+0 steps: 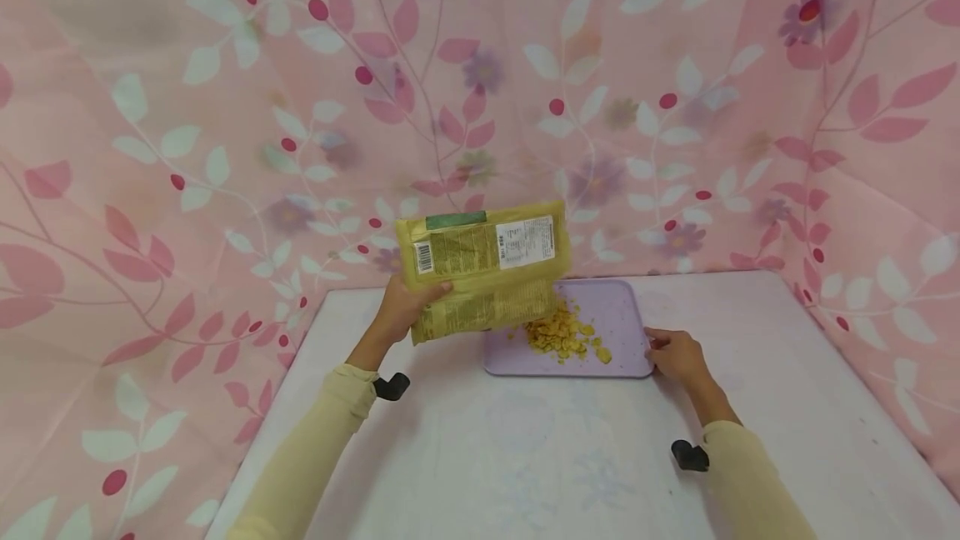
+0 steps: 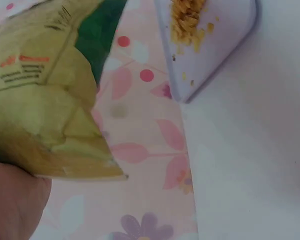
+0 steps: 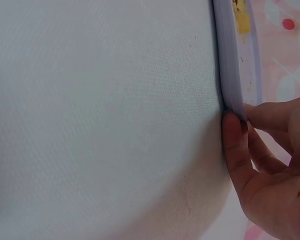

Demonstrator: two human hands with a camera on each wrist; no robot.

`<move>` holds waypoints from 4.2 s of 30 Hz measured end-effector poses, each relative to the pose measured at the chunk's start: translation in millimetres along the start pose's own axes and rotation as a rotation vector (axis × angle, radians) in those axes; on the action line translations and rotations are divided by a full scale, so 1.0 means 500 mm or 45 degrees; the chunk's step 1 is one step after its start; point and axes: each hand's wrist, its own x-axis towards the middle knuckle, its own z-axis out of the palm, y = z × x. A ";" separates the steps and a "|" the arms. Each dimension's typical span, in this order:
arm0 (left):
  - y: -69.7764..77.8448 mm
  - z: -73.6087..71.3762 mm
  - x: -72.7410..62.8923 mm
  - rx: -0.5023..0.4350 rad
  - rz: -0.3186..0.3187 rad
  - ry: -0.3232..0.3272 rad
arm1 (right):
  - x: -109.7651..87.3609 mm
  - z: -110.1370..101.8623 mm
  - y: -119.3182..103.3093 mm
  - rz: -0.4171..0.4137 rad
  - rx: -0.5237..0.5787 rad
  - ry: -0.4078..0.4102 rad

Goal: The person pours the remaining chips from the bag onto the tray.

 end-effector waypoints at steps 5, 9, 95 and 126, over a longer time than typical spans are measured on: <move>-0.010 0.001 -0.002 0.027 -0.017 -0.027 | -0.002 -0.001 0.001 0.000 0.024 0.003; -0.018 0.005 -0.005 0.132 -0.050 -0.054 | -0.002 0.002 0.001 0.016 0.019 -0.005; 0.054 0.011 -0.007 0.221 0.275 -0.060 | 0.001 0.006 0.012 -0.026 -0.010 0.026; 0.055 0.004 0.005 0.247 0.277 -0.094 | 0.013 0.011 0.017 -0.006 -0.015 0.025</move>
